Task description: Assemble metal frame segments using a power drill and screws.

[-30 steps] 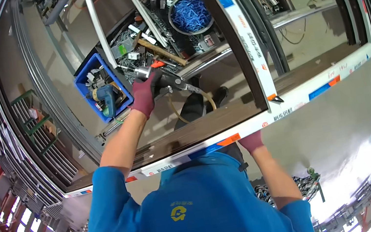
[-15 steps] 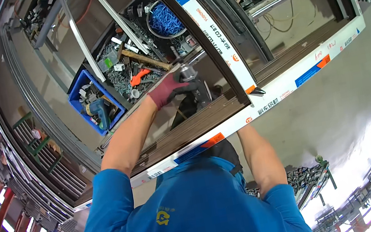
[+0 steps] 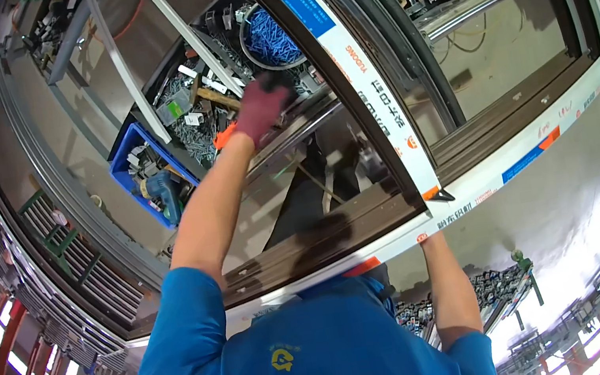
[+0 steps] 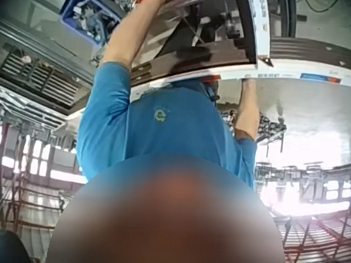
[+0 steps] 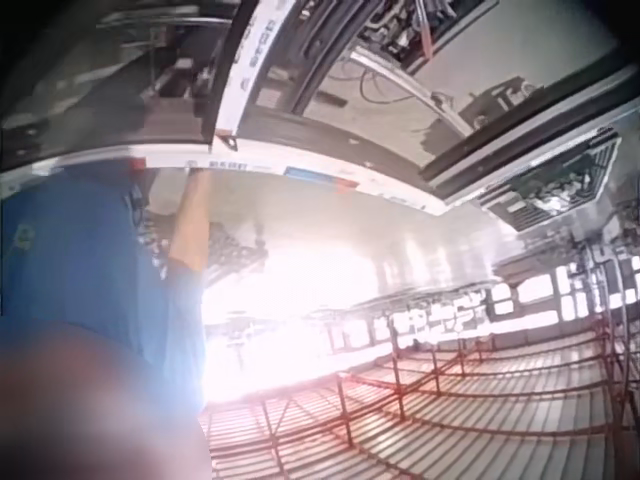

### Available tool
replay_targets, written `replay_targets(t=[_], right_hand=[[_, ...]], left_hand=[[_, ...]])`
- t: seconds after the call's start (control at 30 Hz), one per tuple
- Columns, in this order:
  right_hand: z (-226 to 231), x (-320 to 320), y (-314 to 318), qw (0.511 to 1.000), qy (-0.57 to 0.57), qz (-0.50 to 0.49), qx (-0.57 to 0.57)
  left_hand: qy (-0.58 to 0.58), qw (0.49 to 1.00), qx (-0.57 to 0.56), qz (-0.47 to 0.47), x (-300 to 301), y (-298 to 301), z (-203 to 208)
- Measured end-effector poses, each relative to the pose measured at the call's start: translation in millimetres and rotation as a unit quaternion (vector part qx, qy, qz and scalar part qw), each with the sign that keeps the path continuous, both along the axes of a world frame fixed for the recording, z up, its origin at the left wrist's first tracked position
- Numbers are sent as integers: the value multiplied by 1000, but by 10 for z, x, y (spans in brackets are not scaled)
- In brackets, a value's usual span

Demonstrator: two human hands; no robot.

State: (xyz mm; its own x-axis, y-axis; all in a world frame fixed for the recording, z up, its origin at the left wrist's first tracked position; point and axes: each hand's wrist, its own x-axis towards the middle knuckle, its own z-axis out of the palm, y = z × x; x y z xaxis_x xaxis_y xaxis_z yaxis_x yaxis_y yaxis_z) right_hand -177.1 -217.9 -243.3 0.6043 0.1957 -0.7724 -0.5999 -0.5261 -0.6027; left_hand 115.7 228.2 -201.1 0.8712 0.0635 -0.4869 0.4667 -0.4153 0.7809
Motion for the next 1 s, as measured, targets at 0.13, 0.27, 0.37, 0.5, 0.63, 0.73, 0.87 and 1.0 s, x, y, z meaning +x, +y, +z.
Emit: replay_targets(t=[0.13,0.27,0.37,0.5,0.63,0.73,0.87,1.0], right_hand=[[388,-461,-212,999,7,10,-31],[837,-906,-366,998,18,21,-60],[686,-1706,-857,995,46,-74,-40],[861,-1212,-535,993,61,32,-94],[962,-1094,-444,982,29,99,-160],[1136,-754,-261,978,-13,132,-164],[1224,-703,-270,921,-210,269,-187],[1570,-258,198,946,119,-290,-81]], left_hand=[[-74,975,180,108,622,261,-889],[-32,969,232,80,1101,320,-1111],[-103,957,269,-36,1239,327,-1393],[-95,946,304,-61,1324,506,-1305],[-102,959,264,-7,1240,514,-1117],[-125,954,272,0,1187,584,-1107],[-107,958,265,20,1122,513,-895],[-88,956,280,31,1051,481,-692]])
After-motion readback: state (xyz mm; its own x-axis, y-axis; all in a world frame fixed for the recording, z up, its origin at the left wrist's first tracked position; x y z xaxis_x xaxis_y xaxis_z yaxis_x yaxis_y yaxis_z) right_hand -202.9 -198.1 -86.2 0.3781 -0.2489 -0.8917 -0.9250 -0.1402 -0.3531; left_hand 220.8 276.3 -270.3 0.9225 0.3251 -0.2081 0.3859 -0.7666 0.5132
